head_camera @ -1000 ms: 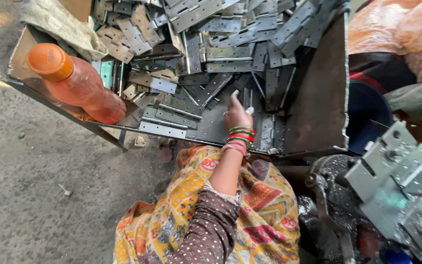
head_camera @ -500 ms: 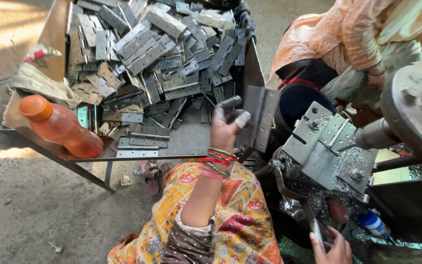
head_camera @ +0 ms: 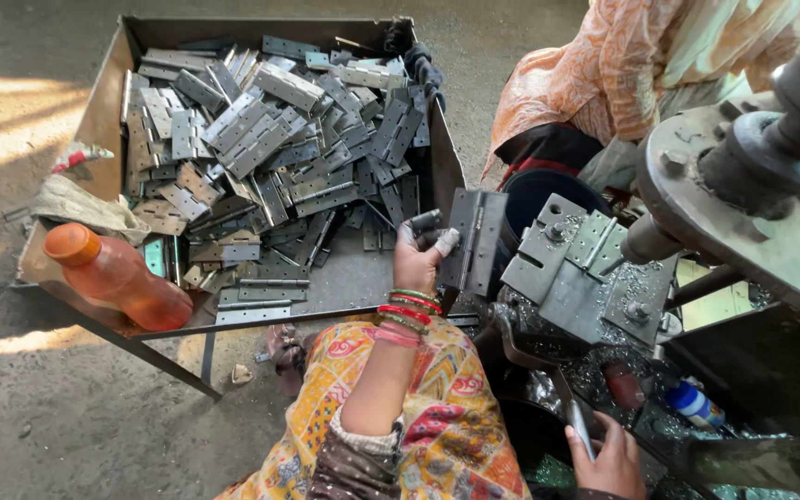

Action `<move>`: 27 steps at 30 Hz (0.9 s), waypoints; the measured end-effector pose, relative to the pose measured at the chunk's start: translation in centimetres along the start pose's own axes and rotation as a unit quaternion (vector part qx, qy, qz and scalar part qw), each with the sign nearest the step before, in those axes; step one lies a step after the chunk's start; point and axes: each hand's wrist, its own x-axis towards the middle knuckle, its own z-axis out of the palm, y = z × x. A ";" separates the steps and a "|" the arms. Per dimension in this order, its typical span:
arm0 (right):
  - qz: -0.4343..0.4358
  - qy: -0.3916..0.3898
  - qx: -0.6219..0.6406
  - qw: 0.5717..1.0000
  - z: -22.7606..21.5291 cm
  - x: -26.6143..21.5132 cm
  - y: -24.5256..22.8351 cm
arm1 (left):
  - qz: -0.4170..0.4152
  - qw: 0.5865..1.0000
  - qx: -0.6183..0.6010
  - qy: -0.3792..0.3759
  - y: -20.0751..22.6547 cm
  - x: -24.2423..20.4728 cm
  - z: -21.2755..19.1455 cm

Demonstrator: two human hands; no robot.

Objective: The person repeatedly picks metal hinge pieces from a nearby bin, places them into a jig on a manual punching machine, and operates the lever to punch holes. Finished pieces are returned to the bin after each cycle.

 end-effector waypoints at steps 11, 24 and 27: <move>-0.046 0.000 -0.028 0.999 -0.1 -0.5 -0.9 | 0.010 0.996 0.093 -0.012 0.2 -1.6 3.3; -0.068 -0.012 -0.035 0.997 -0.1 -1.9 -2.5 | 0.261 0.619 0.714 -0.199 0.9 -12.3 10.3; -0.001 -0.166 -0.150 0.975 0.3 -0.5 -1.8 | 0.292 0.574 0.725 -0.241 0.3 -14.6 10.3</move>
